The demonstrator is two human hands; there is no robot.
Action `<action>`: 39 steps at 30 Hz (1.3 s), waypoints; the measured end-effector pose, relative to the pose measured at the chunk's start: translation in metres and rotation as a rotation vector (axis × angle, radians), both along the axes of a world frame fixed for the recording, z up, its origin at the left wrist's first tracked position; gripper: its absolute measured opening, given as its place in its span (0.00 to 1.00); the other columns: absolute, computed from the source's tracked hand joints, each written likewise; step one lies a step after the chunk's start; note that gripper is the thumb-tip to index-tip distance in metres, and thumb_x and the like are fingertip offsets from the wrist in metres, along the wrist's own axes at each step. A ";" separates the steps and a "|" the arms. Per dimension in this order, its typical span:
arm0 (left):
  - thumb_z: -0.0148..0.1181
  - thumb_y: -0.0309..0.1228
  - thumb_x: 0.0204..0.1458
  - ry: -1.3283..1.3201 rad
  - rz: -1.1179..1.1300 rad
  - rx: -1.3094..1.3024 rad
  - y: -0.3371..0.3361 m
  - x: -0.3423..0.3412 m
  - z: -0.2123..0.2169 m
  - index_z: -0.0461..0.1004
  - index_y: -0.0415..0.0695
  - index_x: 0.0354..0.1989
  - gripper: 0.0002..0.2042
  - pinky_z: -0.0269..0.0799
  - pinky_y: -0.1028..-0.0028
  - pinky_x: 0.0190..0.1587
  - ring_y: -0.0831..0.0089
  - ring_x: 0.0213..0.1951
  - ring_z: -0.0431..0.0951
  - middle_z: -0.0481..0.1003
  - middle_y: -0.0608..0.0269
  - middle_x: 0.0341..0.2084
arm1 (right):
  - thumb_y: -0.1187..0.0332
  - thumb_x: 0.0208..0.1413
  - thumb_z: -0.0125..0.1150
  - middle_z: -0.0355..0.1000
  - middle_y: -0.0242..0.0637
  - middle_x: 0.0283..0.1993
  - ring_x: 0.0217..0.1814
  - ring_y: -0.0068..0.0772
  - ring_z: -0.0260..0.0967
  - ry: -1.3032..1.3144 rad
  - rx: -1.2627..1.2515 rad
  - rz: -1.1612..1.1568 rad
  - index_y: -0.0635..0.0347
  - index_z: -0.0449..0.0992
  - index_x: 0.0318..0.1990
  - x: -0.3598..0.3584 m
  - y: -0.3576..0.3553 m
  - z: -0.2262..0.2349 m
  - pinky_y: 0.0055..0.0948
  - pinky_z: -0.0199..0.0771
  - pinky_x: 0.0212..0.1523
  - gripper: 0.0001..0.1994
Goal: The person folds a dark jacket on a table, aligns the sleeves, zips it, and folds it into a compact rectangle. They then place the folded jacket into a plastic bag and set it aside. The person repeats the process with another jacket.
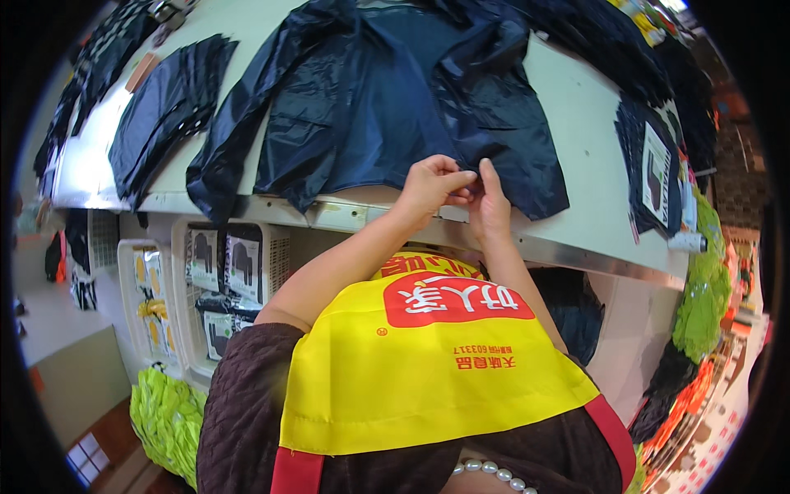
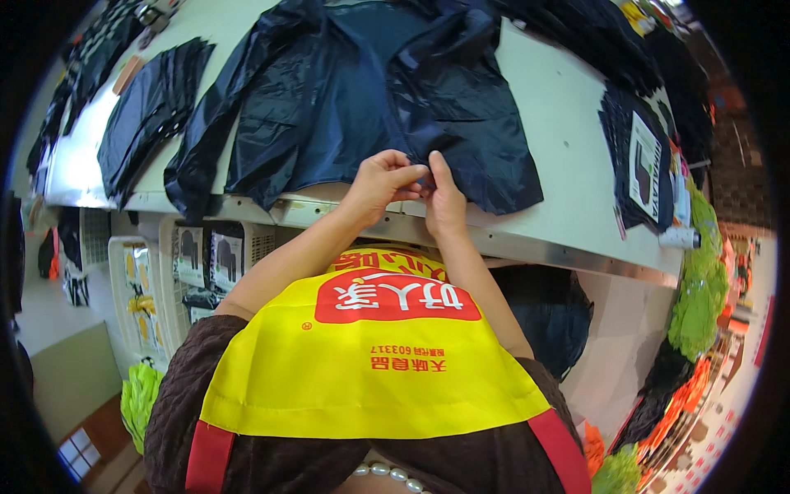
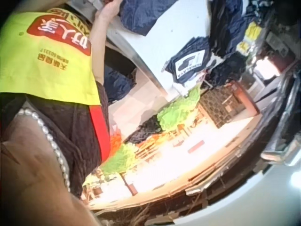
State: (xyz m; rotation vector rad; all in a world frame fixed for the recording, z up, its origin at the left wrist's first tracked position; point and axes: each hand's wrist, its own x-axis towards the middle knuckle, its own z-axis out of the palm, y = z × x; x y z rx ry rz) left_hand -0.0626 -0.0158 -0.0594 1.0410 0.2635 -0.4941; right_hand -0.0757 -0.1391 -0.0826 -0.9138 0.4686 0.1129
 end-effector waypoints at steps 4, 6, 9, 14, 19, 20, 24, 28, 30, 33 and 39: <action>0.66 0.30 0.45 -0.329 -0.056 0.422 0.013 0.000 -0.015 0.72 0.39 0.29 0.10 0.73 0.77 0.27 0.77 0.25 0.76 0.73 0.64 0.21 | 0.59 0.50 0.65 0.68 0.24 0.23 0.23 0.15 0.61 0.056 -0.170 0.176 0.53 0.74 0.26 0.005 0.005 0.000 0.18 0.60 0.24 0.10; 0.67 0.32 0.43 -0.469 -0.131 0.647 0.029 -0.005 -0.010 0.73 0.38 0.29 0.12 0.72 0.74 0.28 0.75 0.25 0.75 0.74 0.61 0.21 | 0.61 0.47 0.69 0.67 0.24 0.22 0.21 0.13 0.58 0.127 -0.332 0.197 0.53 0.74 0.24 0.006 0.010 0.015 0.15 0.56 0.19 0.10; 0.66 0.35 0.43 -0.711 0.025 1.224 0.072 -0.008 -0.012 0.74 0.40 0.35 0.14 0.72 0.70 0.34 0.66 0.30 0.76 0.75 0.58 0.27 | 0.62 0.48 0.68 0.67 0.23 0.23 0.21 0.12 0.59 0.283 -0.360 0.355 0.53 0.74 0.24 0.015 -0.008 0.006 0.13 0.54 0.17 0.10; 0.60 0.32 0.46 -0.516 0.085 1.787 0.161 -0.009 -0.060 0.71 0.47 0.43 0.14 0.70 0.63 0.42 0.58 0.41 0.73 0.74 0.58 0.38 | 0.61 0.52 0.64 0.70 0.27 0.26 0.25 0.14 0.64 0.275 0.115 0.449 0.55 0.74 0.29 0.017 -0.013 -0.009 0.11 0.62 0.20 0.09; 0.55 0.28 0.47 -0.520 0.331 1.364 0.196 0.011 -0.033 0.75 0.40 0.40 0.11 0.72 0.65 0.38 0.55 0.34 0.76 0.75 0.51 0.27 | 0.63 0.55 0.61 0.71 0.27 0.27 0.26 0.15 0.65 0.192 0.343 0.433 0.55 0.73 0.31 0.015 -0.003 -0.006 0.12 0.63 0.20 0.07; 0.55 0.26 0.46 -0.674 0.364 1.470 0.186 0.016 -0.007 0.74 0.41 0.34 0.08 0.73 0.62 0.37 0.53 0.32 0.76 0.74 0.52 0.31 | 0.62 0.56 0.59 0.74 0.28 0.30 0.31 0.18 0.70 0.142 0.393 0.474 0.55 0.74 0.33 0.016 -0.003 -0.008 0.13 0.67 0.24 0.07; 0.53 0.24 0.45 -0.752 -0.027 1.700 0.117 0.007 0.039 0.72 0.39 0.34 0.07 0.74 0.64 0.34 0.53 0.30 0.76 0.70 0.52 0.31 | 0.57 0.59 0.53 0.72 0.35 0.47 0.52 0.28 0.67 0.065 0.194 0.501 0.59 0.72 0.47 0.015 0.034 0.021 0.24 0.68 0.47 0.16; 0.51 0.21 0.46 -0.824 -0.187 1.513 0.061 -0.012 0.013 0.68 0.36 0.35 0.08 0.72 0.62 0.38 0.51 0.33 0.74 0.67 0.50 0.33 | 0.52 0.59 0.51 0.70 0.33 0.51 0.54 0.27 0.63 0.018 0.150 0.628 0.56 0.71 0.50 0.021 0.054 0.025 0.31 0.57 0.58 0.19; 0.51 0.21 0.45 -0.867 -0.115 1.272 0.059 -0.015 -0.001 0.69 0.35 0.34 0.07 0.71 0.62 0.38 0.52 0.36 0.72 0.68 0.50 0.32 | 0.52 0.58 0.53 0.72 0.30 0.47 0.50 0.25 0.64 0.063 0.014 0.611 0.55 0.74 0.45 0.024 0.057 0.019 0.29 0.58 0.55 0.17; 0.54 0.21 0.44 -0.955 0.042 0.984 0.073 -0.010 -0.028 0.71 0.36 0.33 0.07 0.70 0.66 0.37 0.54 0.34 0.72 0.70 0.51 0.31 | 0.54 0.58 0.54 0.72 0.30 0.45 0.48 0.24 0.65 0.092 -0.116 0.645 0.55 0.74 0.44 0.033 0.064 -0.002 0.26 0.59 0.54 0.16; 0.58 0.33 0.51 -0.458 -0.017 0.763 0.102 -0.062 -0.021 0.73 0.37 0.29 0.10 0.69 0.78 0.28 0.75 0.25 0.74 0.73 0.60 0.25 | 0.54 0.56 0.56 0.73 0.33 0.46 0.52 0.23 0.66 0.088 -0.119 0.548 0.57 0.75 0.45 0.038 0.066 -0.023 0.25 0.58 0.56 0.18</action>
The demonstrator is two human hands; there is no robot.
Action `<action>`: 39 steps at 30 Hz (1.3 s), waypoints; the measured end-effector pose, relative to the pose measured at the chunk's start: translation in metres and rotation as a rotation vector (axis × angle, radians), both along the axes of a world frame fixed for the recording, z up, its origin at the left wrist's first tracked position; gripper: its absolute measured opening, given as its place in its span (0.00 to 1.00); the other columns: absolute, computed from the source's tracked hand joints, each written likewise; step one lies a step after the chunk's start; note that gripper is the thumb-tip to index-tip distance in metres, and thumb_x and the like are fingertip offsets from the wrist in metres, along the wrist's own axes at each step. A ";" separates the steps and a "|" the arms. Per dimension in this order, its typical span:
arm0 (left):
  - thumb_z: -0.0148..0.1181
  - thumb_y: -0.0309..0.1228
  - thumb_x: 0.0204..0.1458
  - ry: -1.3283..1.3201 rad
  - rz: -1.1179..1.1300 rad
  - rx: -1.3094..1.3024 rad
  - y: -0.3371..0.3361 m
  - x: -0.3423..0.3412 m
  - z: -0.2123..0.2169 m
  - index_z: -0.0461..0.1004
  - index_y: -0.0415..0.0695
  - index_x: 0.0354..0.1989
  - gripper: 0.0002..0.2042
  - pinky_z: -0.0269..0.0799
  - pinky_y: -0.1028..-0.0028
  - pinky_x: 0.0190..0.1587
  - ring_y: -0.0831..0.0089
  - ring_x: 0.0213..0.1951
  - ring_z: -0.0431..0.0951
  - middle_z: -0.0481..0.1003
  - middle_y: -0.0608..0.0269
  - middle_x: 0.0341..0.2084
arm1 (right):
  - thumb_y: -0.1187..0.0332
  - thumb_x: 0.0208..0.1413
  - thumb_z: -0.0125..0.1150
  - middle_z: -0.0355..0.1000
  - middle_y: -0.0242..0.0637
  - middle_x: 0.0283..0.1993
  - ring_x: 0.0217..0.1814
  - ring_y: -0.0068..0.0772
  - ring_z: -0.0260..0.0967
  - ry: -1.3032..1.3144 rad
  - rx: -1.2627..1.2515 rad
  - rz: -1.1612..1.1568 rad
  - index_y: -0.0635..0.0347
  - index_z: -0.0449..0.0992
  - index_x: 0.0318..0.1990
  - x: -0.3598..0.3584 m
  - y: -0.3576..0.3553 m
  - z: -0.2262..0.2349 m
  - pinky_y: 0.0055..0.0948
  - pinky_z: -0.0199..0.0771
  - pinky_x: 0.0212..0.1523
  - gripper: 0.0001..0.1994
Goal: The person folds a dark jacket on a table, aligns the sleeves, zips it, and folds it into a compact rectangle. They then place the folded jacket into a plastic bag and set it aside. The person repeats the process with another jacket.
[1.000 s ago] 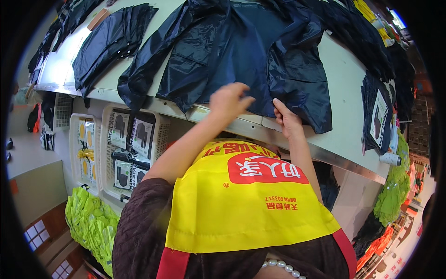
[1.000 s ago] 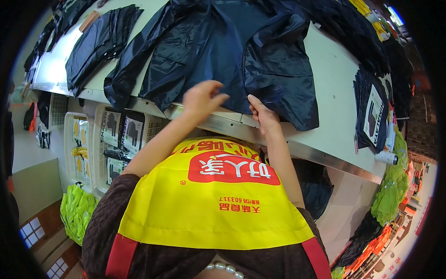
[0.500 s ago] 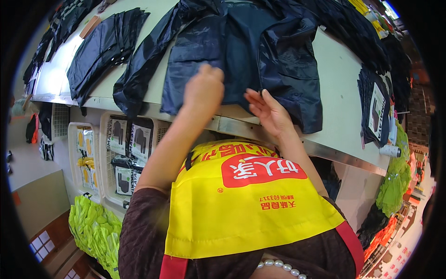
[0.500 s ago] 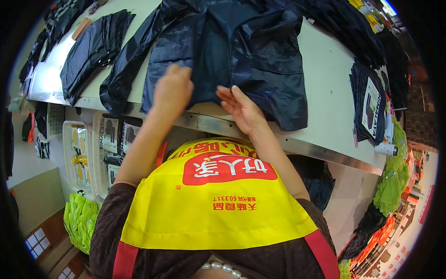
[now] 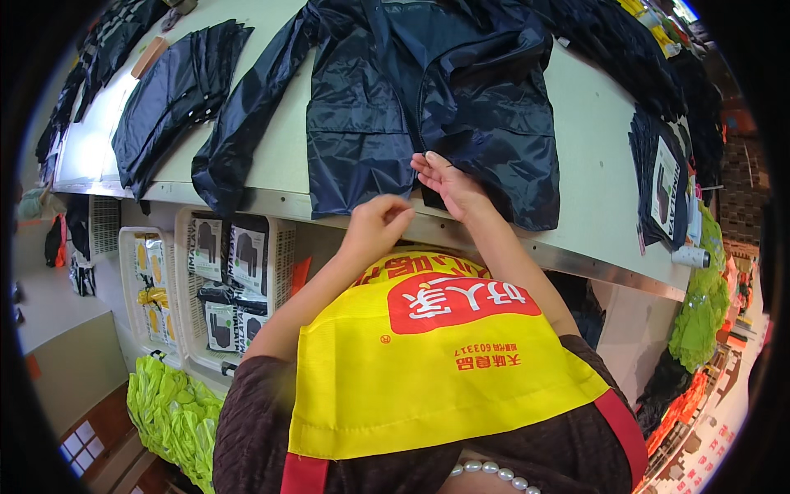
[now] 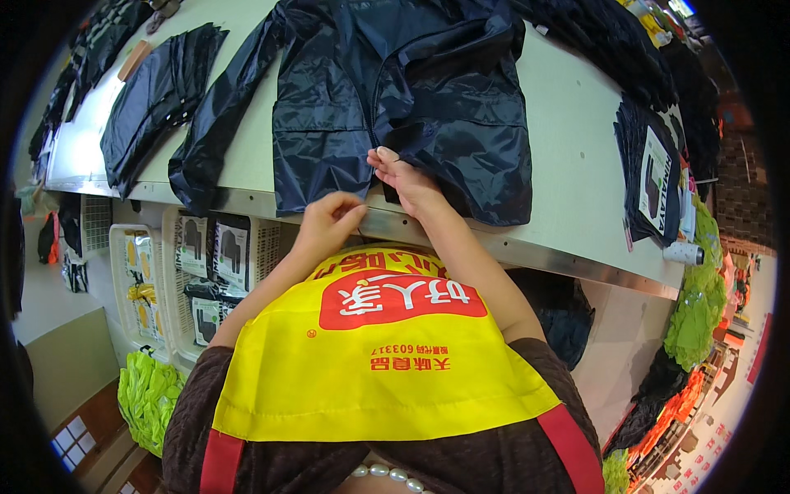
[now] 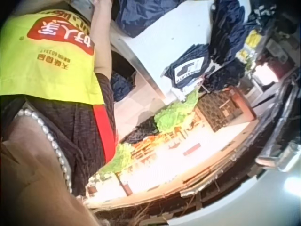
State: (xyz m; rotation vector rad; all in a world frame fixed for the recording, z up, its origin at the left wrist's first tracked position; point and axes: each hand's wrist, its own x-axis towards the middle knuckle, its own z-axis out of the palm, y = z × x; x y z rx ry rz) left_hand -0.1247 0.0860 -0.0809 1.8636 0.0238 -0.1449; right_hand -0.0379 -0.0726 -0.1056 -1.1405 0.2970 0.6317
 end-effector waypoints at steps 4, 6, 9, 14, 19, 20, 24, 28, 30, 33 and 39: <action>0.55 0.49 0.53 0.690 0.055 -0.121 0.035 -0.027 -0.013 0.74 0.37 0.26 0.22 0.70 0.78 0.24 0.77 0.20 0.73 0.71 0.63 0.19 | 0.58 0.58 0.55 0.71 0.32 0.51 0.55 0.23 0.65 0.044 -0.038 0.017 0.58 0.72 0.48 -0.001 -0.015 -0.011 0.27 0.59 0.58 0.16; 0.58 0.49 0.51 0.811 0.192 -0.349 0.040 -0.028 -0.017 0.70 0.35 0.36 0.24 0.73 0.74 0.31 0.72 0.28 0.75 0.73 0.57 0.26 | 0.59 0.57 0.56 0.71 0.32 0.51 0.53 0.23 0.65 0.028 -0.064 -0.043 0.57 0.73 0.47 0.000 -0.017 -0.023 0.28 0.61 0.57 0.15; 0.60 0.40 0.51 0.739 0.428 -0.743 0.038 -0.017 -0.027 0.62 0.35 0.47 0.23 0.72 0.65 0.45 0.64 0.39 0.75 0.71 0.50 0.38 | 0.60 0.56 0.58 0.71 0.30 0.50 0.52 0.23 0.66 0.062 -0.100 -0.098 0.56 0.73 0.47 -0.001 -0.016 -0.034 0.28 0.63 0.54 0.15; 0.44 0.23 0.54 0.643 0.646 -1.138 0.009 0.006 -0.048 0.63 0.35 0.45 0.10 0.68 0.60 0.53 0.58 0.45 0.73 0.71 0.50 0.43 | 0.62 0.54 0.60 0.71 0.31 0.49 0.51 0.25 0.66 0.045 -0.102 -0.028 0.56 0.72 0.49 -0.001 -0.007 -0.018 0.28 0.66 0.52 0.16; 0.43 0.25 0.51 0.711 0.423 -1.370 -0.010 0.017 -0.033 0.60 0.32 0.51 0.18 0.61 0.56 0.57 0.58 0.52 0.68 0.67 0.48 0.50 | 0.60 0.52 0.61 0.70 0.33 0.49 0.50 0.28 0.67 0.015 -0.081 -0.097 0.58 0.71 0.49 -0.002 0.002 -0.018 0.30 0.65 0.54 0.19; 0.43 0.27 0.51 0.728 0.320 -1.416 -0.010 0.019 -0.030 0.59 0.33 0.51 0.19 0.61 0.56 0.57 0.59 0.52 0.68 0.67 0.49 0.51 | 0.60 0.53 0.61 0.70 0.34 0.49 0.50 0.29 0.67 0.017 -0.058 -0.119 0.58 0.71 0.49 -0.002 0.002 -0.018 0.30 0.64 0.55 0.19; 0.52 0.42 0.53 0.841 0.299 -1.320 -0.023 0.042 -0.002 0.68 0.39 0.47 0.20 0.63 0.58 0.54 0.64 0.48 0.71 0.73 0.56 0.43 | 0.59 0.53 0.60 0.71 0.34 0.47 0.50 0.28 0.67 0.005 -0.010 -0.062 0.57 0.71 0.50 -0.005 -0.006 -0.001 0.30 0.65 0.55 0.19; 0.59 0.40 0.51 0.774 0.321 -1.051 -0.033 0.069 -0.027 0.74 0.45 0.37 0.12 0.71 0.67 0.42 0.69 0.38 0.75 0.76 0.62 0.33 | 0.59 0.54 0.60 0.72 0.32 0.45 0.46 0.25 0.67 -0.041 0.017 -0.045 0.55 0.73 0.47 -0.008 -0.014 0.005 0.29 0.65 0.53 0.17; 0.60 0.37 0.51 0.755 0.348 -1.083 -0.035 0.073 -0.024 0.74 0.43 0.35 0.10 0.72 0.71 0.37 0.71 0.33 0.75 0.76 0.63 0.30 | 0.59 0.54 0.60 0.72 0.30 0.42 0.42 0.22 0.66 -0.051 -0.027 -0.069 0.55 0.74 0.44 -0.011 -0.020 0.009 0.26 0.65 0.48 0.14; 0.59 0.34 0.51 0.712 0.263 -1.131 -0.028 0.070 -0.007 0.74 0.38 0.39 0.12 0.72 0.72 0.38 0.72 0.32 0.74 0.76 0.61 0.30 | 0.61 0.54 0.61 0.70 0.27 0.35 0.34 0.17 0.63 -0.021 -0.036 -0.053 0.56 0.75 0.39 -0.014 -0.036 0.019 0.19 0.64 0.37 0.10; 0.59 0.30 0.51 0.619 0.291 -1.139 -0.039 0.063 -0.006 0.75 0.38 0.37 0.09 0.72 0.71 0.41 0.71 0.34 0.75 0.76 0.59 0.32 | 0.65 0.52 0.62 0.67 0.25 0.27 0.28 0.13 0.60 0.004 0.154 -0.048 0.56 0.75 0.31 -0.016 -0.045 0.026 0.13 0.58 0.26 0.06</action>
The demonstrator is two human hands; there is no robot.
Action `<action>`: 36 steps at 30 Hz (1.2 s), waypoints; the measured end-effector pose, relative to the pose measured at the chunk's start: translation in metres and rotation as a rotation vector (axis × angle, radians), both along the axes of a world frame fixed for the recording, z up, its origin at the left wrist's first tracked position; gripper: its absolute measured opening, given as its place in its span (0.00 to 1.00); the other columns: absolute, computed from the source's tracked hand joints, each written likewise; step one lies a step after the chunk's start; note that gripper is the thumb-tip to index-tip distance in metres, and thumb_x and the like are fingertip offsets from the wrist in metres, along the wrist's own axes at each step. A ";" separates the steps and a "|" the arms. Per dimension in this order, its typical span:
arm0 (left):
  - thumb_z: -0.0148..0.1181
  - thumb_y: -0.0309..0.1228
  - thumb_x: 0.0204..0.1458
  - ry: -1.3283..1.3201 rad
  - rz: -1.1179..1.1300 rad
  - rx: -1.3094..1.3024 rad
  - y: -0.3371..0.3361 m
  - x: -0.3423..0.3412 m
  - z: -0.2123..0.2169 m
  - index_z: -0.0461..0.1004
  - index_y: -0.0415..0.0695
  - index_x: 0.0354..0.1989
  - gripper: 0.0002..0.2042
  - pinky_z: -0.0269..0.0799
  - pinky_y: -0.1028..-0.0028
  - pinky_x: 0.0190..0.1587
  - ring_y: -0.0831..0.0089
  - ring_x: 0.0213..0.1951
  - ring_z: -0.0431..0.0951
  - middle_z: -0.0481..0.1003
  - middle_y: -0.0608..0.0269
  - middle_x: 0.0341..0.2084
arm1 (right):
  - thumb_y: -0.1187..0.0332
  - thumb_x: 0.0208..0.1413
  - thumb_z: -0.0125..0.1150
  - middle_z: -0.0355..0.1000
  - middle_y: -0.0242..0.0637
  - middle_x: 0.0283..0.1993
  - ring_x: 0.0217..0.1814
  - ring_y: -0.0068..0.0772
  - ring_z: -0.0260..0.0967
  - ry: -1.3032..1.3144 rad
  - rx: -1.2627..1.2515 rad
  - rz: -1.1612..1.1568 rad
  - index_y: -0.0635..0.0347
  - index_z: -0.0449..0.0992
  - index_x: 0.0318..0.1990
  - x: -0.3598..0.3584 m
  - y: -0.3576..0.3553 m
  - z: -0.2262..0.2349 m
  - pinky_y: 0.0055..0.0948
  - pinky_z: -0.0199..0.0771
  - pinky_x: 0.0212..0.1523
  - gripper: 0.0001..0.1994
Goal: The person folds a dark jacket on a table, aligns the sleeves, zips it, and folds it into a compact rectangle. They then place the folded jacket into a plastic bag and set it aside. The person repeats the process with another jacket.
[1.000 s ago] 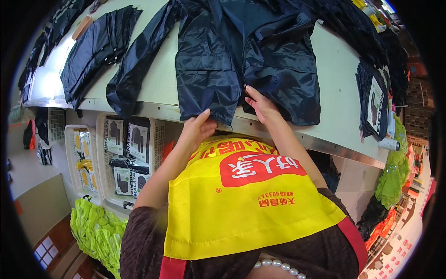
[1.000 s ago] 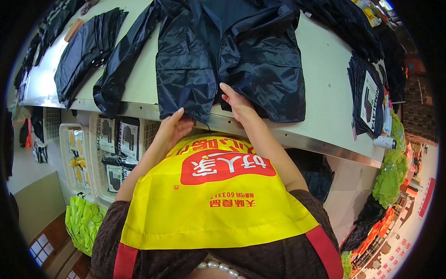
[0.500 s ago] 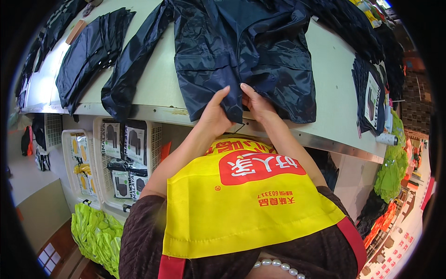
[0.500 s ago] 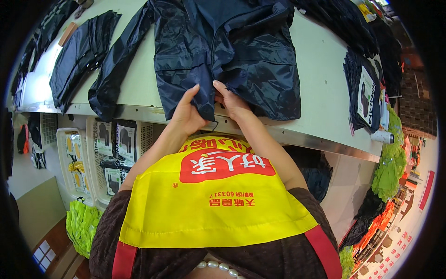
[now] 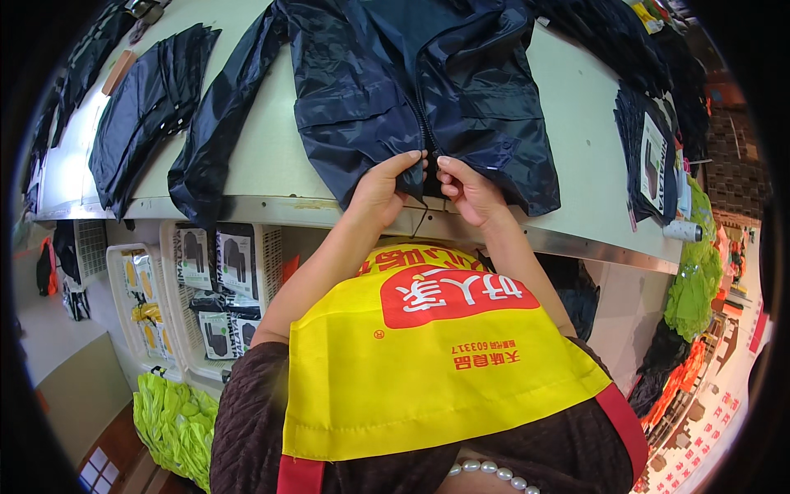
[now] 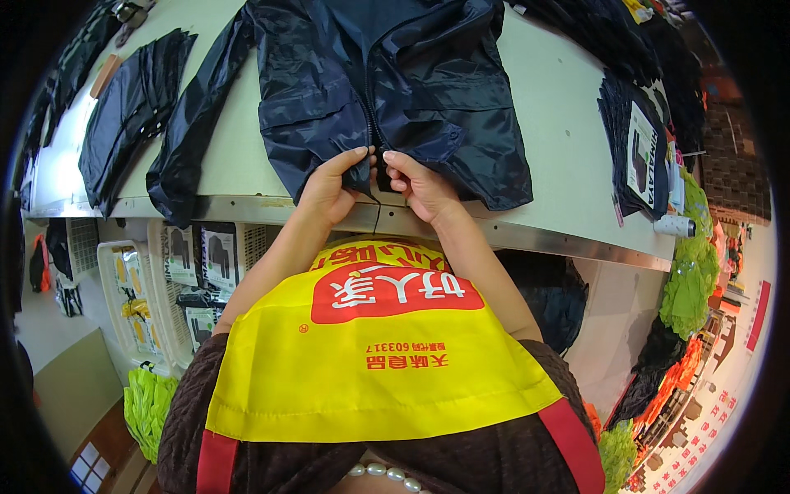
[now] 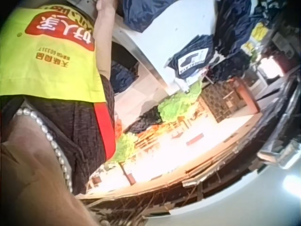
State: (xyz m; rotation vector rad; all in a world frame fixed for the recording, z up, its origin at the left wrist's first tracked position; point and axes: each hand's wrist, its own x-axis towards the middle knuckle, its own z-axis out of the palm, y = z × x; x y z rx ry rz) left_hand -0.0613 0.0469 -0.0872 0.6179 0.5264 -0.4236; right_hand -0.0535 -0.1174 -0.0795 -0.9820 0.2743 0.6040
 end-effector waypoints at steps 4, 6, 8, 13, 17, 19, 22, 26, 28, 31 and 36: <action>0.59 0.30 0.50 -0.033 -0.020 -0.057 -0.009 -0.002 -0.001 0.75 0.40 0.33 0.06 0.71 0.72 0.42 0.72 0.31 0.76 0.77 0.61 0.28 | 0.66 0.51 0.63 0.68 0.24 0.26 0.27 0.14 0.61 0.016 0.017 -0.079 0.55 0.76 0.30 -0.004 0.010 0.001 0.14 0.59 0.27 0.05; 0.59 0.30 0.50 -0.039 0.002 -0.053 -0.011 -0.002 0.005 0.75 0.41 0.32 0.06 0.70 0.72 0.41 0.72 0.31 0.76 0.77 0.62 0.27 | 0.66 0.51 0.63 0.68 0.24 0.25 0.26 0.14 0.60 0.016 -0.009 -0.128 0.55 0.76 0.29 -0.006 0.014 0.001 0.14 0.59 0.27 0.05; 0.59 0.30 0.50 -0.031 0.004 -0.033 -0.013 -0.003 0.006 0.75 0.42 0.32 0.06 0.70 0.72 0.41 0.72 0.30 0.76 0.77 0.63 0.27 | 0.66 0.52 0.62 0.68 0.24 0.25 0.26 0.15 0.59 0.020 -0.032 -0.148 0.55 0.75 0.28 -0.008 0.015 0.002 0.15 0.59 0.27 0.05; 0.59 0.31 0.51 0.018 -0.071 0.045 -0.015 -0.007 0.009 0.76 0.43 0.31 0.05 0.70 0.74 0.39 0.73 0.30 0.76 0.77 0.64 0.27 | 0.66 0.53 0.61 0.67 0.23 0.24 0.24 0.14 0.58 -0.024 -0.003 -0.168 0.54 0.74 0.26 -0.007 0.012 -0.009 0.14 0.57 0.26 0.06; 0.57 0.31 0.52 -0.015 -0.035 -0.032 -0.017 -0.010 0.016 0.75 0.42 0.32 0.06 0.70 0.74 0.40 0.72 0.30 0.76 0.77 0.64 0.26 | 0.67 0.53 0.60 0.66 0.23 0.24 0.24 0.14 0.58 0.015 0.037 -0.155 0.54 0.74 0.26 -0.005 0.009 -0.006 0.14 0.56 0.25 0.06; 0.57 0.31 0.52 -0.026 0.019 -0.022 -0.019 -0.008 0.016 0.75 0.41 0.31 0.06 0.70 0.74 0.41 0.72 0.30 0.76 0.77 0.63 0.26 | 0.66 0.53 0.61 0.66 0.24 0.24 0.24 0.14 0.58 0.020 0.047 -0.145 0.54 0.74 0.27 -0.005 0.008 -0.005 0.14 0.56 0.24 0.06; 0.57 0.31 0.52 -0.029 0.032 -0.058 -0.019 -0.007 0.012 0.74 0.41 0.31 0.06 0.71 0.73 0.42 0.72 0.30 0.76 0.77 0.63 0.27 | 0.66 0.51 0.62 0.67 0.24 0.24 0.24 0.14 0.58 0.015 0.008 -0.178 0.54 0.74 0.27 -0.007 0.011 -0.003 0.14 0.55 0.23 0.06; 0.57 0.30 0.52 0.003 0.047 -0.047 -0.021 -0.005 0.010 0.74 0.41 0.32 0.05 0.70 0.73 0.42 0.72 0.31 0.76 0.77 0.63 0.28 | 0.66 0.50 0.64 0.67 0.24 0.25 0.24 0.14 0.57 0.009 -0.062 -0.210 0.53 0.75 0.26 -0.009 0.016 0.002 0.14 0.55 0.23 0.06; 0.58 0.30 0.52 0.021 0.040 -0.038 -0.021 -0.005 0.010 0.74 0.41 0.32 0.05 0.70 0.73 0.42 0.72 0.31 0.76 0.77 0.63 0.28 | 0.66 0.50 0.64 0.67 0.24 0.25 0.24 0.14 0.57 0.003 -0.083 -0.225 0.53 0.74 0.26 -0.010 0.017 0.003 0.15 0.55 0.23 0.06; 0.58 0.30 0.51 0.023 0.052 -0.020 -0.023 -0.006 0.012 0.75 0.42 0.32 0.05 0.70 0.73 0.42 0.73 0.30 0.76 0.77 0.63 0.28 | 0.66 0.50 0.63 0.67 0.24 0.25 0.24 0.14 0.57 -0.036 -0.063 -0.208 0.54 0.74 0.27 -0.010 0.014 -0.001 0.14 0.55 0.23 0.06; 0.56 0.31 0.51 -0.024 -0.113 0.083 -0.022 -0.010 0.011 0.77 0.41 0.30 0.07 0.68 0.77 0.40 0.73 0.30 0.76 0.78 0.63 0.27 | 0.68 0.51 0.63 0.67 0.25 0.26 0.22 0.15 0.56 -0.006 0.002 -0.269 0.55 0.73 0.27 -0.007 0.012 -0.014 0.15 0.56 0.23 0.05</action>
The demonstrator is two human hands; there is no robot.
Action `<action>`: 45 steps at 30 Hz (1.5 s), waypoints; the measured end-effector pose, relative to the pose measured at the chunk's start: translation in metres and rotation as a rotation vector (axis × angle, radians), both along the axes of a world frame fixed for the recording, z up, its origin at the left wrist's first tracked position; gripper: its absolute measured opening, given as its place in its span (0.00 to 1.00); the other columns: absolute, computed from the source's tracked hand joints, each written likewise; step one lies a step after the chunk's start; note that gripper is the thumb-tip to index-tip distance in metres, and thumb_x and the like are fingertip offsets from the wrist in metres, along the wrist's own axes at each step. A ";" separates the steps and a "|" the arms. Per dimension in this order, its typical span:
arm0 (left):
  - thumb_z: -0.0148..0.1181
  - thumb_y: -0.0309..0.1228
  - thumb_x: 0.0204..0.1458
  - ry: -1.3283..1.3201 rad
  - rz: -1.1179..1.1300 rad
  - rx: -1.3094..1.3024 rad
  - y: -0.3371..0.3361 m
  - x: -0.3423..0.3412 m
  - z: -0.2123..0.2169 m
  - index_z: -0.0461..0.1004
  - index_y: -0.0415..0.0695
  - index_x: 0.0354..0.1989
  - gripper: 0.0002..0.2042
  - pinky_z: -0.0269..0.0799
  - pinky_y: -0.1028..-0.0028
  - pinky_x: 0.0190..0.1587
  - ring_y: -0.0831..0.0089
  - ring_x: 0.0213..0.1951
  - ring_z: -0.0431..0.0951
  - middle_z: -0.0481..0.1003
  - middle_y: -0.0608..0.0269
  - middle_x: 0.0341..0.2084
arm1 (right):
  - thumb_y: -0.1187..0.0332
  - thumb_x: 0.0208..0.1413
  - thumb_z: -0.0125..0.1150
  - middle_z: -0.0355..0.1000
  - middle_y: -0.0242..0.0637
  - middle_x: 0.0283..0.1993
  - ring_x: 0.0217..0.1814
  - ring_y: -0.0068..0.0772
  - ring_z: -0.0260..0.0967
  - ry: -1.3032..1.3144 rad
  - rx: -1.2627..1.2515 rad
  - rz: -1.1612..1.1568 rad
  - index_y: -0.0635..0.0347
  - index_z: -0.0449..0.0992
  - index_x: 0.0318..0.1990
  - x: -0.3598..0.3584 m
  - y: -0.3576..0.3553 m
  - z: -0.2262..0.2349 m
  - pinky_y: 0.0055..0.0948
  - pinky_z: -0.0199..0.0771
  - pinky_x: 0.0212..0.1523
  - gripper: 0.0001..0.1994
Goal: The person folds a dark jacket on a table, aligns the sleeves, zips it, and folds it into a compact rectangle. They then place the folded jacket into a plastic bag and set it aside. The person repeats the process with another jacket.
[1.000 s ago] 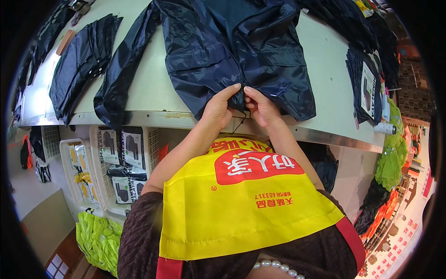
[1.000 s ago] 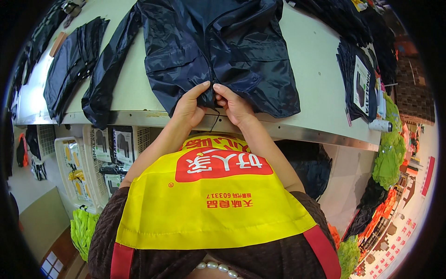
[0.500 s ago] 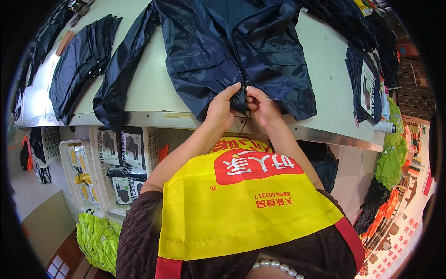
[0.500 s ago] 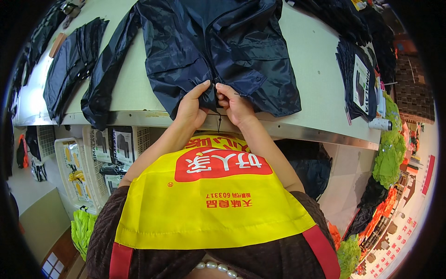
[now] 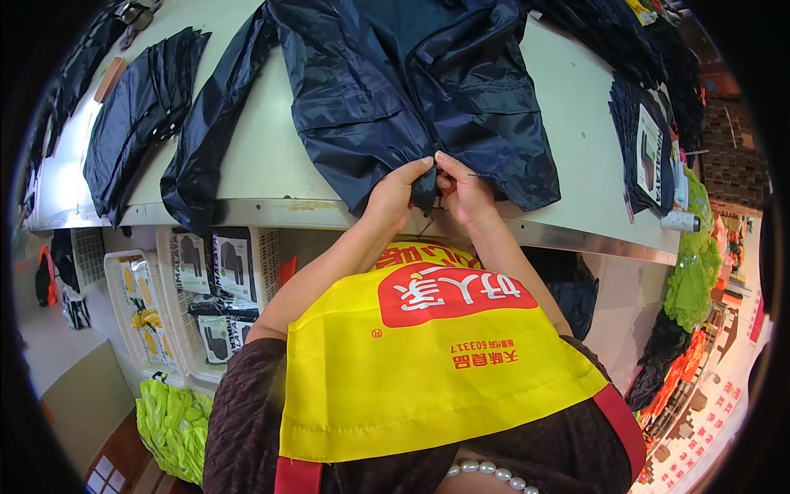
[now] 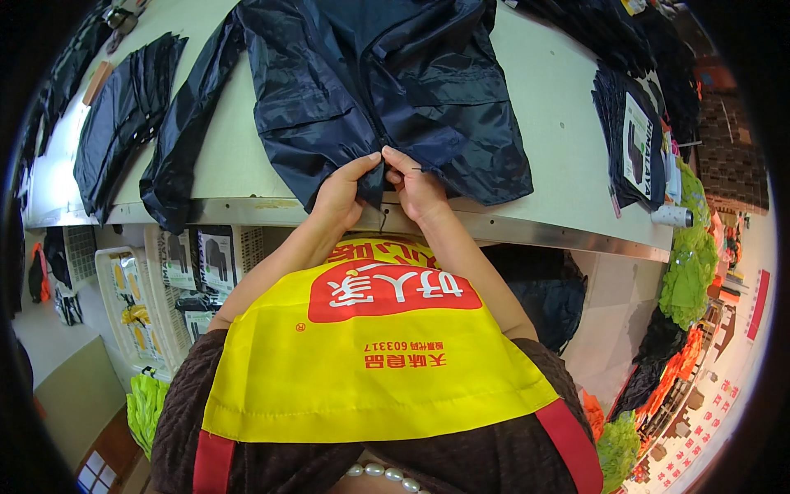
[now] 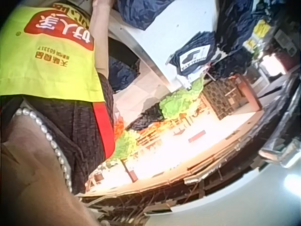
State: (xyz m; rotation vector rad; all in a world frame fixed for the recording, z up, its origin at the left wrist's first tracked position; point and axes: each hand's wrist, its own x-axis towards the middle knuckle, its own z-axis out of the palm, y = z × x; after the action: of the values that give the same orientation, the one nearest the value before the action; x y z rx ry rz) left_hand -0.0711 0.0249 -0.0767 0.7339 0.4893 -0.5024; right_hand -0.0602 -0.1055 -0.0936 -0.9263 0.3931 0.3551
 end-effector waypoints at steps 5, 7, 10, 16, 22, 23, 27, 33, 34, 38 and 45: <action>0.58 0.32 0.50 -0.031 -0.227 0.275 0.012 0.001 -0.021 0.78 0.42 0.31 0.07 0.70 0.75 0.38 0.73 0.31 0.77 0.78 0.61 0.29 | 0.68 0.53 0.61 0.68 0.27 0.27 0.23 0.16 0.58 0.043 -0.012 0.081 0.56 0.72 0.28 -0.001 -0.008 -0.008 0.15 0.58 0.24 0.05; 0.57 0.33 0.51 -0.058 -0.185 0.198 0.013 0.001 -0.024 0.77 0.41 0.31 0.08 0.71 0.76 0.36 0.73 0.29 0.77 0.78 0.61 0.29 | 0.67 0.54 0.60 0.68 0.28 0.26 0.23 0.17 0.59 0.145 0.098 0.048 0.56 0.72 0.29 -0.002 -0.005 -0.003 0.15 0.59 0.23 0.05; 0.57 0.33 0.51 -0.045 -0.120 -0.021 0.020 0.002 -0.021 0.77 0.40 0.31 0.09 0.72 0.77 0.33 0.74 0.28 0.77 0.77 0.62 0.28 | 0.67 0.55 0.58 0.68 0.29 0.27 0.24 0.17 0.61 0.192 -0.176 0.229 0.58 0.72 0.32 -0.022 -0.003 0.022 0.17 0.62 0.25 0.06; 0.59 0.32 0.50 0.035 0.010 0.047 0.025 0.003 -0.021 0.76 0.40 0.32 0.08 0.72 0.74 0.32 0.72 0.27 0.76 0.77 0.62 0.27 | 0.68 0.50 0.60 0.69 0.41 0.38 0.42 0.35 0.67 -0.863 -1.163 0.627 0.63 0.69 0.42 -0.036 0.004 0.098 0.30 0.69 0.38 0.14; 0.60 0.33 0.48 0.099 -0.029 0.054 0.027 0.001 -0.009 0.76 0.37 0.35 0.11 0.74 0.71 0.33 0.67 0.30 0.78 0.78 0.57 0.30 | 0.73 0.46 0.53 0.70 0.41 0.30 0.36 0.42 0.70 -1.199 -1.604 0.649 0.60 0.69 0.29 0.018 -0.006 0.065 0.34 0.72 0.37 0.03; 0.60 0.33 0.49 0.090 -0.039 0.036 0.030 0.002 -0.010 0.76 0.37 0.36 0.12 0.75 0.70 0.34 0.66 0.31 0.78 0.78 0.56 0.31 | 0.73 0.46 0.52 0.70 0.41 0.28 0.34 0.43 0.70 -1.264 -1.580 0.639 0.60 0.70 0.28 0.022 -0.005 0.068 0.34 0.73 0.36 0.02; 0.59 0.35 0.50 0.109 -0.176 0.272 0.033 -0.005 -0.010 0.75 0.36 0.39 0.14 0.73 0.71 0.43 0.68 0.36 0.77 0.77 0.56 0.36 | 0.73 0.44 0.52 0.70 0.40 0.27 0.34 0.41 0.70 -1.422 -1.590 0.555 0.59 0.69 0.25 0.052 0.013 0.063 0.34 0.74 0.34 0.01; 0.63 0.38 0.47 0.071 -0.310 0.546 0.070 -0.026 -0.009 0.75 0.33 0.44 0.21 0.66 0.72 0.52 0.66 0.43 0.75 0.75 0.56 0.43 | 0.66 0.45 0.61 0.73 0.45 0.37 0.43 0.49 0.69 -1.159 -1.526 0.026 0.60 0.73 0.39 0.168 -0.046 0.036 0.40 0.68 0.46 0.13; 0.63 0.39 0.47 0.060 -0.294 0.643 0.086 -0.021 -0.014 0.75 0.33 0.44 0.21 0.66 0.73 0.52 0.66 0.43 0.75 0.75 0.56 0.44 | 0.64 0.43 0.64 0.70 0.46 0.46 0.50 0.50 0.65 -1.097 -1.730 -0.068 0.60 0.71 0.45 0.173 -0.069 0.034 0.42 0.66 0.49 0.20; 0.63 0.41 0.46 0.003 -0.311 1.103 0.173 0.026 -0.057 0.76 0.32 0.41 0.22 0.66 0.72 0.50 0.65 0.44 0.75 0.76 0.50 0.42 | 0.51 0.53 0.55 0.49 0.52 0.67 0.65 0.60 0.50 -0.576 -1.825 0.544 0.47 0.51 0.65 0.147 -0.142 -0.038 0.58 0.55 0.58 0.34; 0.61 0.38 0.47 -0.162 -0.227 1.626 0.291 0.102 -0.074 0.75 0.31 0.38 0.19 0.68 0.68 0.44 0.54 0.40 0.76 0.76 0.41 0.37 | 0.64 0.52 0.62 0.71 0.47 0.46 0.45 0.35 0.72 -0.388 -1.261 0.141 0.64 0.56 0.60 0.056 -0.118 -0.047 0.30 0.73 0.42 0.31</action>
State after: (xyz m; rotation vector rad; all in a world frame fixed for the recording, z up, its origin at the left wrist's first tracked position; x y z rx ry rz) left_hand 0.0306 0.3159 -0.1504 2.3836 0.6133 -0.1478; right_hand -0.0041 -0.2231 -0.1401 -2.2191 0.1562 0.0010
